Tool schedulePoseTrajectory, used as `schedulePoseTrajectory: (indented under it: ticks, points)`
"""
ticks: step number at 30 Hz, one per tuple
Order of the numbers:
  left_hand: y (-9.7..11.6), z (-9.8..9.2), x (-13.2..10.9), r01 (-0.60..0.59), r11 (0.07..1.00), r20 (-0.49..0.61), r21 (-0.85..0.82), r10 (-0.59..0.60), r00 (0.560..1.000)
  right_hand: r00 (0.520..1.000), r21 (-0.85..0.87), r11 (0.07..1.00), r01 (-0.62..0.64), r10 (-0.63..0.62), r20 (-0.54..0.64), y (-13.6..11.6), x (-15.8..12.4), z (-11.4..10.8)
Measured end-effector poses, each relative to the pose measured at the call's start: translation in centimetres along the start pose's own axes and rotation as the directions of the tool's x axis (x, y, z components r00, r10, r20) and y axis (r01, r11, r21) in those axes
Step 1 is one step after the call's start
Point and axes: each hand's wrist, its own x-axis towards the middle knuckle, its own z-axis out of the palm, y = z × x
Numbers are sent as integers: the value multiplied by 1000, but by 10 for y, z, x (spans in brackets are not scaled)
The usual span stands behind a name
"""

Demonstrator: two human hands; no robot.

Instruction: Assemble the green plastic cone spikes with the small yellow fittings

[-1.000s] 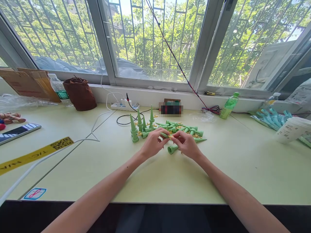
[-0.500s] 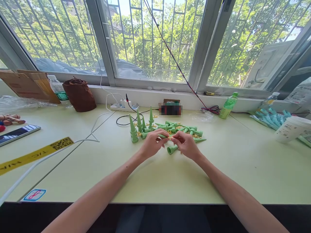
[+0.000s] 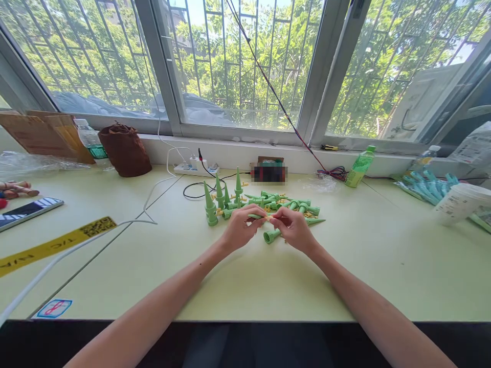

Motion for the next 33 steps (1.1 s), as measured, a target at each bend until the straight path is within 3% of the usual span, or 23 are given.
schedulePoseTrajectory:
  ticks: [33]
  points:
    - [2,-2,3,-134,976,41,174,128,991,999,-85,996,29,-28,17,0,-1,2]
